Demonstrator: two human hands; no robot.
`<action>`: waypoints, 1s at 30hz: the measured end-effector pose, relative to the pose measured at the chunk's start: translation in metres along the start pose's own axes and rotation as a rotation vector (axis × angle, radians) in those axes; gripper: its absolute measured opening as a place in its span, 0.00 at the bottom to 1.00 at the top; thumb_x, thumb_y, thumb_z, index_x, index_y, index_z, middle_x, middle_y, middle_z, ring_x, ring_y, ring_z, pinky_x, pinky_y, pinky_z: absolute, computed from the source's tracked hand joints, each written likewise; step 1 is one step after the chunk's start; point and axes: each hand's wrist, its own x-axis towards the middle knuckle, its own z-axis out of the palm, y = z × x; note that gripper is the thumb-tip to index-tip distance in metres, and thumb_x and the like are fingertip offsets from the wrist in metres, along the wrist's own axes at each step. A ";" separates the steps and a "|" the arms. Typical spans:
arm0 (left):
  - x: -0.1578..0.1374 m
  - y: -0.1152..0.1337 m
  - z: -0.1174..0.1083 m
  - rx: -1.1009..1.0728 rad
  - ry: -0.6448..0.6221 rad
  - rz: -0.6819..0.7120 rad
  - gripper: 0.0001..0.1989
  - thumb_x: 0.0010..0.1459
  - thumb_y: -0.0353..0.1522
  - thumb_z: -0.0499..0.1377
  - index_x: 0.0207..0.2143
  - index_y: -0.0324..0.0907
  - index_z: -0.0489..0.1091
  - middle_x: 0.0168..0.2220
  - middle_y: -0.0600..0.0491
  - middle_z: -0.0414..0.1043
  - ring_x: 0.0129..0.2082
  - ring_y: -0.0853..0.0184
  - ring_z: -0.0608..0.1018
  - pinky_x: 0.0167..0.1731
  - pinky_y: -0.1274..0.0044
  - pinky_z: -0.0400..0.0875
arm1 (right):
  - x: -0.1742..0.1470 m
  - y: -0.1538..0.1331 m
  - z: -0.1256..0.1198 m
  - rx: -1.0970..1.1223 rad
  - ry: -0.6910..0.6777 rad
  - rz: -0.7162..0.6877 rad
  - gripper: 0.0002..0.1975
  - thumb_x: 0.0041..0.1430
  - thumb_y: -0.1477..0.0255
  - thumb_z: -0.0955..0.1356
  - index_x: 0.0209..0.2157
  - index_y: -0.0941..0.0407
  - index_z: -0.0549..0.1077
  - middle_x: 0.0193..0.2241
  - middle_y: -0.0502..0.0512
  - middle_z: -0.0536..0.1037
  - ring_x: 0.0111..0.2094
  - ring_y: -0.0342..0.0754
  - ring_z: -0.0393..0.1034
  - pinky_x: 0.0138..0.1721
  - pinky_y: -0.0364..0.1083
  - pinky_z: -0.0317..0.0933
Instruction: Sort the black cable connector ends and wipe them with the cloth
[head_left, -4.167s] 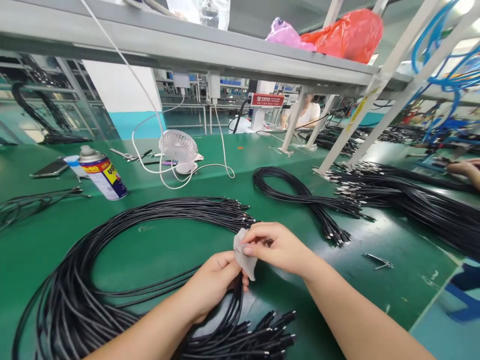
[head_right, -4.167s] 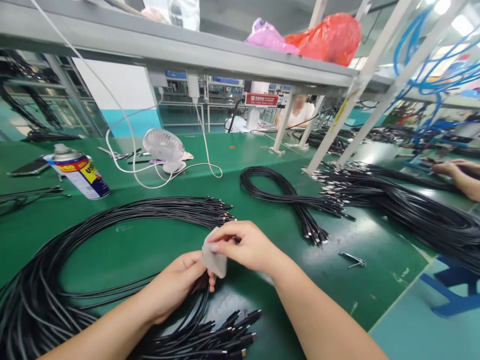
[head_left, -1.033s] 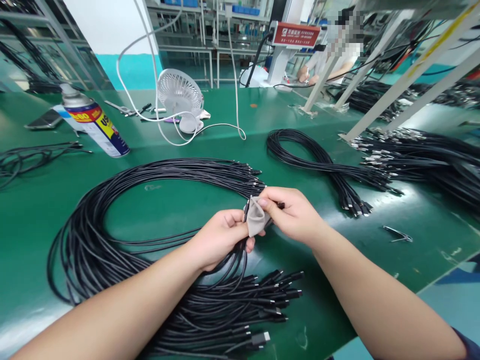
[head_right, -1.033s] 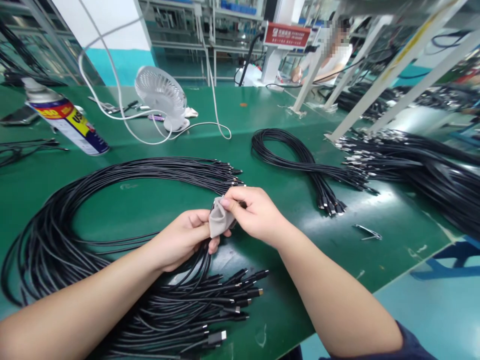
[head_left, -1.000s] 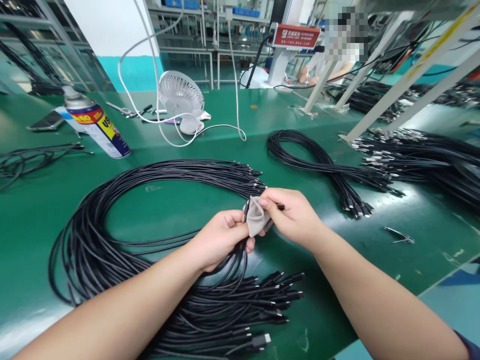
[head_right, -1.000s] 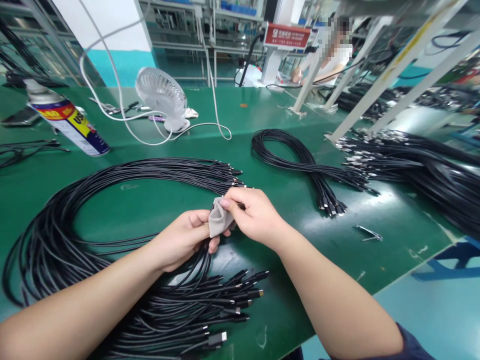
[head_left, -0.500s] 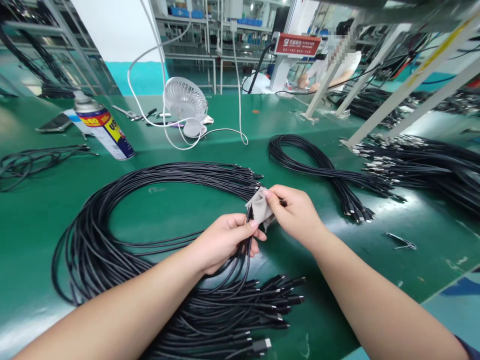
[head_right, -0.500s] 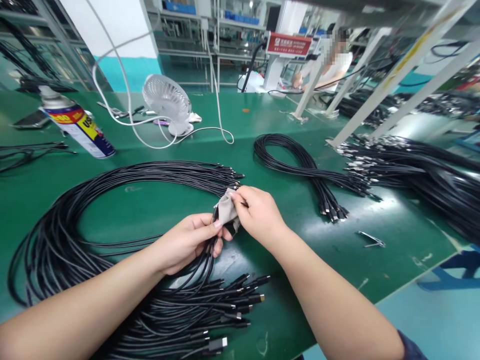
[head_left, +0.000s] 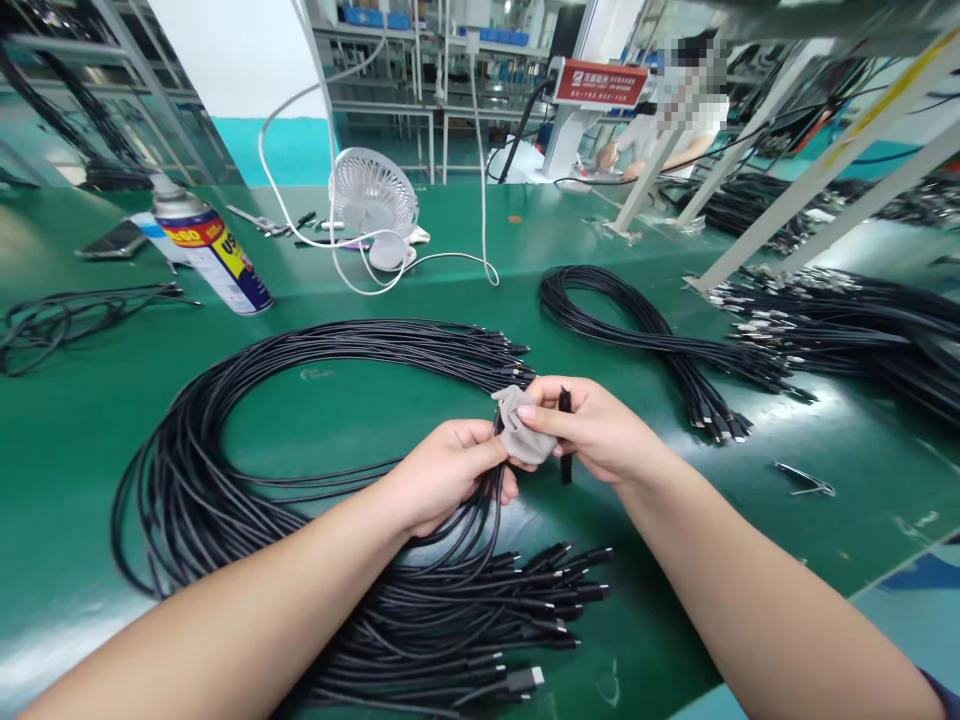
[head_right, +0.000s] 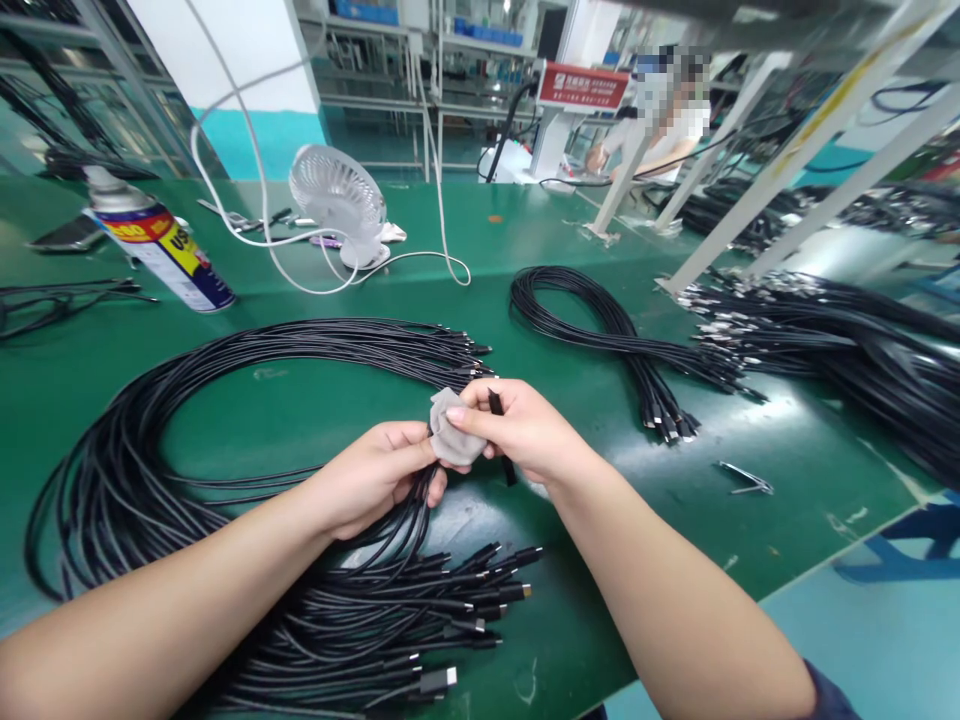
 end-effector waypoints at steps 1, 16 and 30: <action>0.000 0.000 0.000 -0.013 0.000 -0.001 0.20 0.45 0.44 0.70 0.25 0.35 0.72 0.22 0.52 0.72 0.19 0.73 0.71 0.25 0.79 0.65 | 0.000 -0.001 0.000 0.000 -0.004 0.001 0.22 0.48 0.52 0.72 0.23 0.56 0.66 0.17 0.46 0.67 0.17 0.38 0.60 0.16 0.39 0.51; -0.003 0.002 -0.001 -0.161 -0.129 -0.074 0.18 0.53 0.42 0.66 0.27 0.37 0.66 0.38 0.44 0.80 0.24 0.68 0.79 0.29 0.76 0.71 | 0.004 0.000 -0.040 0.001 0.380 -0.318 0.20 0.52 0.52 0.72 0.27 0.54 0.70 0.19 0.45 0.64 0.18 0.39 0.57 0.16 0.40 0.52; -0.007 0.007 0.004 -0.103 -0.068 -0.091 0.21 0.43 0.40 0.73 0.31 0.36 0.68 0.32 0.49 0.78 0.23 0.69 0.79 0.26 0.78 0.71 | 0.006 0.002 -0.022 -0.166 -0.084 -0.093 0.15 0.53 0.60 0.72 0.27 0.58 0.71 0.25 0.48 0.69 0.27 0.41 0.61 0.29 0.41 0.56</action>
